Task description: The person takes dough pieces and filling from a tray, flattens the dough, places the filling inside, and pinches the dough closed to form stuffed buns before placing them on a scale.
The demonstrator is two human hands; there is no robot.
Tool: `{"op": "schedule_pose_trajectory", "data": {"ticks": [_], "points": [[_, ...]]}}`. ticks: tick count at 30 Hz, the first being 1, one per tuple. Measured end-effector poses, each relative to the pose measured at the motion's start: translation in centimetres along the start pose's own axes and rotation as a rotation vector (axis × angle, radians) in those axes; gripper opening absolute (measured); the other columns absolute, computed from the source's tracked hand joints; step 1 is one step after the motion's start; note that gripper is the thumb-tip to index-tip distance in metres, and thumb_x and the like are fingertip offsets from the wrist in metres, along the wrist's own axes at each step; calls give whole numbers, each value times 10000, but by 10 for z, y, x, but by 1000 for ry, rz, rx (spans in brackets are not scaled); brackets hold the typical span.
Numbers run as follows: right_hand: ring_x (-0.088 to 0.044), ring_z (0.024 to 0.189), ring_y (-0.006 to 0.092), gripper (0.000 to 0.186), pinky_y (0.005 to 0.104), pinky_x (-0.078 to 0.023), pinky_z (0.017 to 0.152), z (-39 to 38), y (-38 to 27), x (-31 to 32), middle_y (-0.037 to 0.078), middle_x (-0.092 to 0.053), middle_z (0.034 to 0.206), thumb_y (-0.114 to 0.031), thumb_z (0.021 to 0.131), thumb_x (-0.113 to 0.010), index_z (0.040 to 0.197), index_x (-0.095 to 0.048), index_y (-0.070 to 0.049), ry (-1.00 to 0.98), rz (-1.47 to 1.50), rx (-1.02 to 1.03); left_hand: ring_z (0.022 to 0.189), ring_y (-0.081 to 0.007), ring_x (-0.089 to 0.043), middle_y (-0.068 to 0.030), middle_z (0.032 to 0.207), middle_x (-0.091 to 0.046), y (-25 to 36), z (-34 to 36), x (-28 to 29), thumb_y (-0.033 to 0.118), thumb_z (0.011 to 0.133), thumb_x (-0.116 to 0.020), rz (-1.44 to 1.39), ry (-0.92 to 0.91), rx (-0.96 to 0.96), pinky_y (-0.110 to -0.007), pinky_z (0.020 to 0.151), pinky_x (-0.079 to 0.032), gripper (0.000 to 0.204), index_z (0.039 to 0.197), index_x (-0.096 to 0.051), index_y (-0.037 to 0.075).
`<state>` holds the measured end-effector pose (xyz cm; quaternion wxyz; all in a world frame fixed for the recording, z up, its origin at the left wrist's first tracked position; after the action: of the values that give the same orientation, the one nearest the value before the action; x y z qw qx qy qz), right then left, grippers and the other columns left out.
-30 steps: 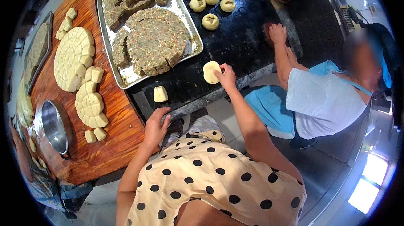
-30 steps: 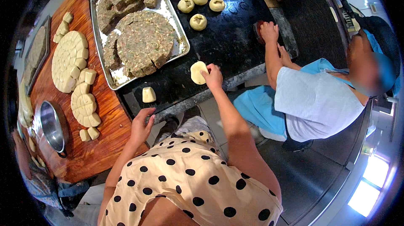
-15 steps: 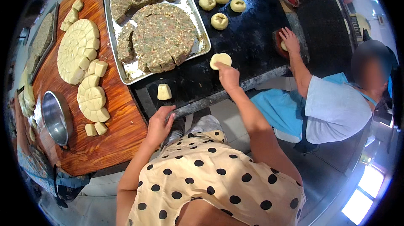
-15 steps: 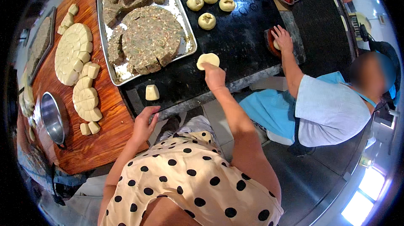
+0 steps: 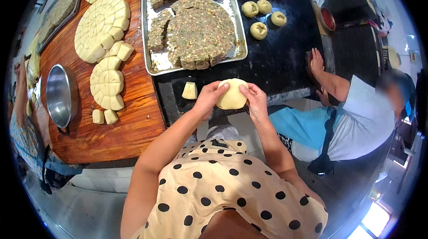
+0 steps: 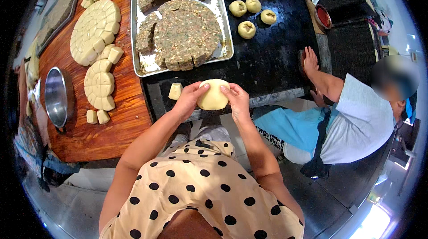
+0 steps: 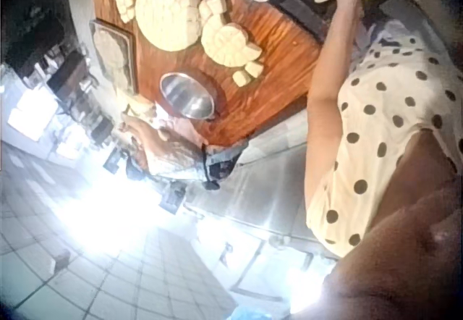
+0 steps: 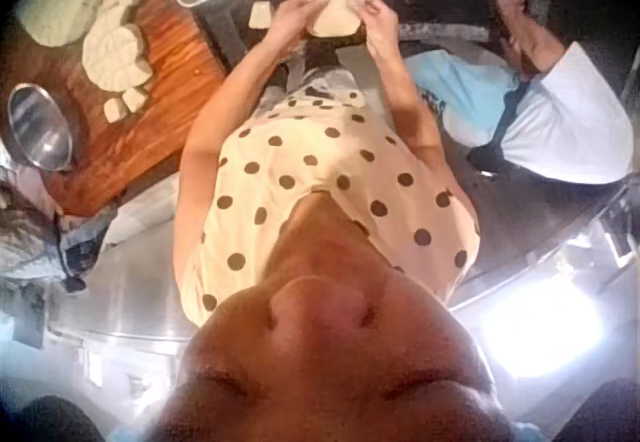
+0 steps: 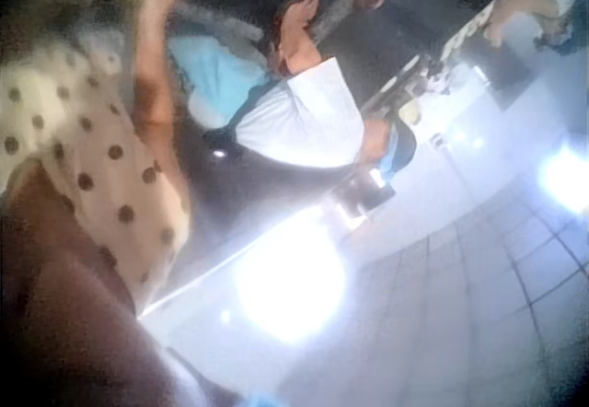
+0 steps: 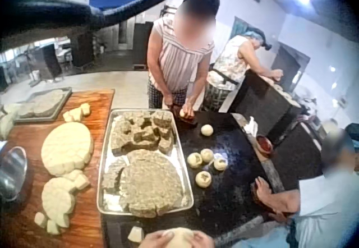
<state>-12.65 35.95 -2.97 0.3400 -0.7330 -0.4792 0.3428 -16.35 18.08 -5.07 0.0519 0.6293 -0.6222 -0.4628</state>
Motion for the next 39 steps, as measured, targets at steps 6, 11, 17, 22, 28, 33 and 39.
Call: {"op": "schedule_pose_trajectory", "data": {"ticks": [6,11,17,22,28,33,39], "points": [[-392,1331,397,577,465,-323,1100,65,30,63,278,-427,1410,-384,967,-560,1341,-454,42,393,-1070,354,1105,-163,-594,-106,1238,-619,-27,17,26,207,974,-604,288,183,-237,-296,943,-468,390,1306,-549,9],[-165,1453,432,711,511,-110,1190,132,58,33,315,-206,1541,-429,965,-502,1466,-312,39,561,-1432,477,1008,-148,-616,-99,1157,-652,-59,-30,56,185,994,-569,249,212,-73,-271,881,-487,318,1250,-570,-4],[-122,1467,424,746,532,-62,1189,140,56,17,299,-154,1565,-443,944,-510,1493,-286,9,526,-1532,525,953,-132,-616,-115,1110,-664,-81,-73,62,161,998,-560,162,286,32,-262,857,-491,292,1232,-566,-14],[-220,1437,422,624,522,-165,1175,145,53,26,295,-231,1540,-379,967,-502,1433,-385,19,586,-1367,543,974,-130,-631,-85,1072,-676,-67,-71,41,161,994,-562,117,170,-31,-270,846,-509,274,1208,-580,-8],[-458,1262,389,597,468,-378,1038,72,57,58,244,-451,1395,-351,859,-689,1314,-501,-14,275,-1343,525,930,-126,-627,-80,1046,-671,-64,-85,58,145,1002,-539,179,246,-65,-265,818,-504,256,1194,-582,-17],[-656,836,337,350,435,-518,741,81,27,69,143,-668,861,-294,752,-743,974,-638,-44,-17,-1321,84,905,-108,-608,-69,1014,-667,-73,-81,69,138,995,-552,209,206,-48,-242,795,-495,235,1164,-595,-20],[-623,704,173,308,326,-483,650,19,-14,17,77,-655,762,-285,795,-760,901,-639,-23,-322,-1147,140,1115,-154,-563,-66,1203,-618,-62,-68,67,357,985,-561,171,240,-156,-313,968,-437,447,1318,-563,58]]}}
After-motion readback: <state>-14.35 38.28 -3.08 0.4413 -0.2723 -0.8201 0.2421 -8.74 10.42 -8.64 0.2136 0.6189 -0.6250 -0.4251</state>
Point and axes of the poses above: each hand's wrist, its own z-axis towards the middle knuckle, its own x-axis out of the back of the hand, y = z × x, the point moved 1 cm from there along z, towards the middle knuckle
